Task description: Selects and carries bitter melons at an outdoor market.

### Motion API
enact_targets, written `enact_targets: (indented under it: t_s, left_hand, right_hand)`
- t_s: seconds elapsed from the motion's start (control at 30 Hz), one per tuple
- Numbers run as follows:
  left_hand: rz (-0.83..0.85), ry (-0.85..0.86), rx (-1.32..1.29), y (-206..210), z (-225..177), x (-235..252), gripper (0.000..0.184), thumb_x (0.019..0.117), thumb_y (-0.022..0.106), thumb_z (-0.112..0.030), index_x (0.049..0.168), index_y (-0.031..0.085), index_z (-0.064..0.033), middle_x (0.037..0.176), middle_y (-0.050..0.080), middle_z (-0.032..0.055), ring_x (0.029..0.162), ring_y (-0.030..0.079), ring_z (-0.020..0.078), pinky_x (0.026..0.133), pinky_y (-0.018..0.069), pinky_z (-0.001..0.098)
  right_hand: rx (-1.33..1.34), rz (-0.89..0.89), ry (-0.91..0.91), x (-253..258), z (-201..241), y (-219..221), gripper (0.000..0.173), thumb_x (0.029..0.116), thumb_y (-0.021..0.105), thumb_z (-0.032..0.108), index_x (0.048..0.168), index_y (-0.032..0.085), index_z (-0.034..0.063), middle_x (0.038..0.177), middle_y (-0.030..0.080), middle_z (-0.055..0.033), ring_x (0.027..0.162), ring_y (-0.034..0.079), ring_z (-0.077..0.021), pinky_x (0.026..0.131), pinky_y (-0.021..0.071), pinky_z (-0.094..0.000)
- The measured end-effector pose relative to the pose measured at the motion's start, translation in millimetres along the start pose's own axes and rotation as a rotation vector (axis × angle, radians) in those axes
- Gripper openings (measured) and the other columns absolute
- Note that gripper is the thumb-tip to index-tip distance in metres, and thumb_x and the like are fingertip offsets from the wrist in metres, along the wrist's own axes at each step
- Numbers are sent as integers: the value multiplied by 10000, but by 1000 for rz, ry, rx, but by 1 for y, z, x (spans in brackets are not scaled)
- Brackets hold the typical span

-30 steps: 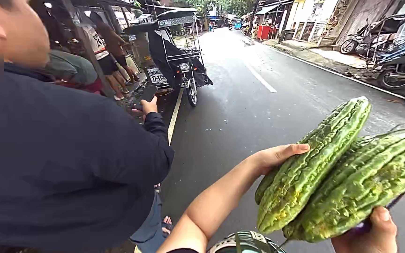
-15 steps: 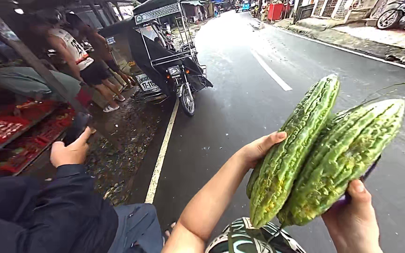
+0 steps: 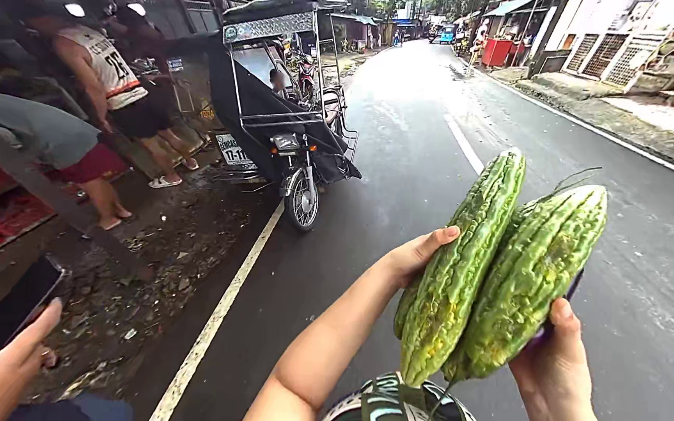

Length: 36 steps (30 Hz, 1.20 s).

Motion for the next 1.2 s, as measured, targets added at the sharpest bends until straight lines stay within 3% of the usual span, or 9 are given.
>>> enact_targets:
  t_s: [0.13,0.27,0.4,0.6,0.73,0.83,1.0,1.13,1.2]
  left_hand:
    - [94,-80,-22,-74,-41,129,588,1012,400,-601,1249,570,-90,1013,736,13,933,722,96,819,618,302]
    - [164,-109,-63,-157,-67,251,487,1048,316,-478,1212,571,-98,963,725,-14,881,715,69,786,612,278]
    - [150,-130,-75,-270,-82,367,509,1068,270,-485,1195,583,-104,952,727,-10,873,716,71,776,613,275]
    - [-11,-19,-30,-435,-166,508,694,923,510,-715,1204,592,-86,1011,752,5,941,734,92,818,621,279]
    - [-124,58,-30,-552,-228,577,798,721,702,-798,1150,644,-129,983,764,-8,914,743,78,798,625,261]
    - [-139,146,-54,-663,-239,636,723,727,726,-769,1136,695,-174,988,774,-14,913,744,71,807,623,260]
    - [-77,129,-91,-822,-267,754,848,708,730,-786,1215,645,-112,1042,765,18,968,739,108,856,617,300]
    - [0,92,-148,-915,-329,865,665,953,511,-687,1244,607,-97,1065,761,21,992,739,106,855,621,296]
    - [-52,8,-168,-958,-360,915,575,1068,220,-539,1171,584,-106,984,740,-6,927,725,75,812,611,268]
  right_hand:
    - [-70,-37,-26,136,-14,20,527,728,841,571,1094,689,222,963,769,65,909,738,-49,812,631,-265]
    - [-102,-62,-74,268,-51,27,380,807,802,529,1068,721,264,974,775,102,935,732,-20,855,614,-235]
    - [-123,-66,-59,418,-122,29,458,798,804,555,1101,679,235,989,768,92,945,730,-34,860,616,-249]
    - [-31,33,52,661,-219,75,596,714,861,560,1142,652,202,984,764,46,913,741,-72,813,636,-285]
    - [37,153,116,803,-287,129,607,717,876,515,1164,641,178,985,763,17,904,745,-92,807,640,-297]
    - [43,168,147,901,-350,155,637,692,898,505,1162,645,158,976,762,8,889,745,-96,798,641,-294]
    - [30,141,130,1063,-454,192,603,724,874,508,1164,645,165,982,763,21,895,743,-82,805,637,-281]
    - [-41,88,75,1206,-496,239,563,735,842,558,1133,674,196,986,768,45,918,741,-65,812,635,-278]
    - [-96,79,45,1273,-508,260,477,779,811,560,1103,693,230,982,772,78,934,736,-38,832,626,-253]
Point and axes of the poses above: each hand's wrist, its own x-axis towards the middle knuckle, its own y-axis out of the palm, z = x × y, the point moved 6 cm from there along x, towards the middle knuckle
